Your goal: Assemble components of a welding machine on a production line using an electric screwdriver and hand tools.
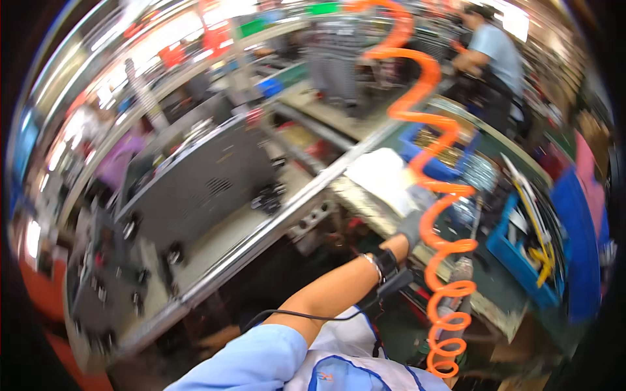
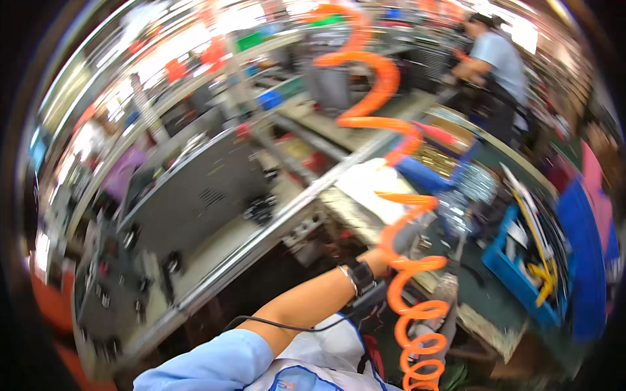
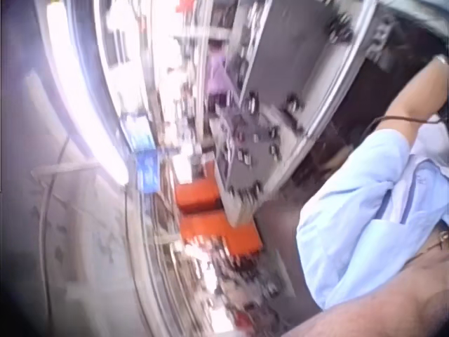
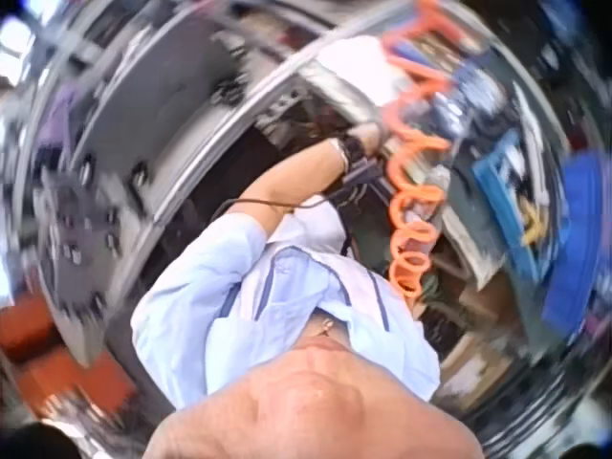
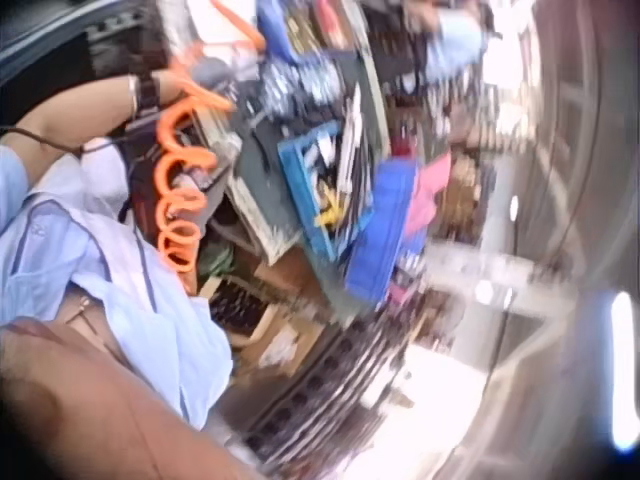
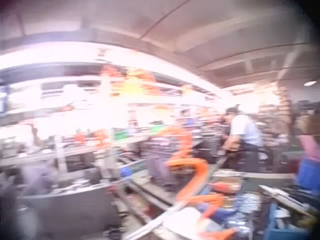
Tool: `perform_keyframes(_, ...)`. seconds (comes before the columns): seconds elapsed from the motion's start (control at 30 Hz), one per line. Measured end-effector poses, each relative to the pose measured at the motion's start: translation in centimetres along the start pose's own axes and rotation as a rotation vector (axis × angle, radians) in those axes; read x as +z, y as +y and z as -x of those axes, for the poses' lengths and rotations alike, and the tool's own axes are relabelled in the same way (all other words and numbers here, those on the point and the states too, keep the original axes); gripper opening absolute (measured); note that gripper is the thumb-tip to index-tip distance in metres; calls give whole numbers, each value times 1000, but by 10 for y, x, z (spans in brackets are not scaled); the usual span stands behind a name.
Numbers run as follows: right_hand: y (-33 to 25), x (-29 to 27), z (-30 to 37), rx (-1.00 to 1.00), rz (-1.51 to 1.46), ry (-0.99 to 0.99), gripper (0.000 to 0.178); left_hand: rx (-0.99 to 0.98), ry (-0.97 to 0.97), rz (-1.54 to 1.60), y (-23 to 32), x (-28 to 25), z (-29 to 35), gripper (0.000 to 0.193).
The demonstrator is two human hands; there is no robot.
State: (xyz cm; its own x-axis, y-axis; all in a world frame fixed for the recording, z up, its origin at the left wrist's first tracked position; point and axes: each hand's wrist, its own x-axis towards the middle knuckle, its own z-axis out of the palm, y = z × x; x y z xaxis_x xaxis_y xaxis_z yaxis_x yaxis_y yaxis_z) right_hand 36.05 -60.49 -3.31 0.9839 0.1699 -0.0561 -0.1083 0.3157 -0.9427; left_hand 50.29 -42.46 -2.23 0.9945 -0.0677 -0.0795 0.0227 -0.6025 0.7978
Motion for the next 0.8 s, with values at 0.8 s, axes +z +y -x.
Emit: perform_keyframes(0.8, 44, 347, 115, 591, 255, -1193, 75, -524, 1368, -88, -200, -288, 548, 26)
